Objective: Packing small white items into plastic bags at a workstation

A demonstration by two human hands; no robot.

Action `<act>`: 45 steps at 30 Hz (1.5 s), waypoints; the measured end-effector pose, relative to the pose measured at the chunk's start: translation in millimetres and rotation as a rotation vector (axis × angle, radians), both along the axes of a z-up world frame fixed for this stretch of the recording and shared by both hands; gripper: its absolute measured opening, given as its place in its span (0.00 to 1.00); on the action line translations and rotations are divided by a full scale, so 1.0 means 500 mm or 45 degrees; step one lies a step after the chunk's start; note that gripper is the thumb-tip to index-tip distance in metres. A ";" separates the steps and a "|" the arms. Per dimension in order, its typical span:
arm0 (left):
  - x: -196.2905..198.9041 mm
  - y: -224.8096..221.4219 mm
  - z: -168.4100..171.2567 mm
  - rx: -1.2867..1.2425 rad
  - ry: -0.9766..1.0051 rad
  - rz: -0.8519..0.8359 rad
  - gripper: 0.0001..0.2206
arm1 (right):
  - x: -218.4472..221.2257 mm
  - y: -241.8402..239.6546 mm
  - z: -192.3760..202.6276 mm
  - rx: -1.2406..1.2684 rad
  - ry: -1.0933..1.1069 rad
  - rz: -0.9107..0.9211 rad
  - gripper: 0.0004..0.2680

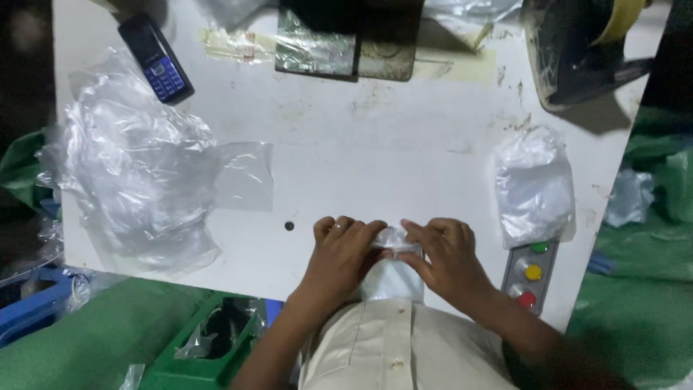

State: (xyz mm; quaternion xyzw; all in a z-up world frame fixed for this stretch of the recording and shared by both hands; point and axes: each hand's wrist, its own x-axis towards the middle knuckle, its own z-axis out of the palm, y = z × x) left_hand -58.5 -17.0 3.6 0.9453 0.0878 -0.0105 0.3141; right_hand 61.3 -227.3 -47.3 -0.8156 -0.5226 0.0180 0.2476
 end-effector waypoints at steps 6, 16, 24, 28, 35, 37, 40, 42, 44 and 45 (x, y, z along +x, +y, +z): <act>-0.015 0.000 0.019 0.184 0.006 -0.007 0.07 | 0.030 0.046 0.057 -0.022 0.166 0.218 0.07; -0.003 -0.022 0.007 0.196 -0.002 0.234 0.06 | 0.017 0.061 0.079 -0.266 0.200 0.073 0.09; 0.001 0.023 0.123 -1.088 0.106 0.604 0.04 | 0.131 0.064 0.246 0.122 1.616 -0.873 0.08; 0.009 0.015 0.150 -0.695 -0.646 0.427 0.07 | 0.303 0.012 0.253 0.630 0.779 -0.912 0.05; 0.040 0.008 0.116 0.188 -0.882 0.059 0.06 | 0.497 -0.048 0.188 0.413 0.501 -0.743 0.09; 0.044 0.001 0.102 0.202 -0.882 0.049 0.05 | 0.473 -0.070 0.198 0.589 0.563 -0.649 0.11; 0.034 -0.014 0.084 0.160 -0.862 0.043 0.05 | 0.423 -0.113 0.168 0.458 0.597 -0.691 0.15; 0.042 -0.018 0.082 0.194 -0.930 -0.024 0.04 | 0.413 -0.146 0.095 0.117 -0.097 -0.788 0.12; 0.042 -0.025 0.073 0.227 -0.914 -0.069 0.04 | 0.329 -0.113 0.130 0.180 0.131 -0.854 0.13; 0.047 -0.025 0.069 0.285 -0.902 -0.096 0.04 | 0.300 -0.086 0.145 0.259 0.363 -0.884 0.14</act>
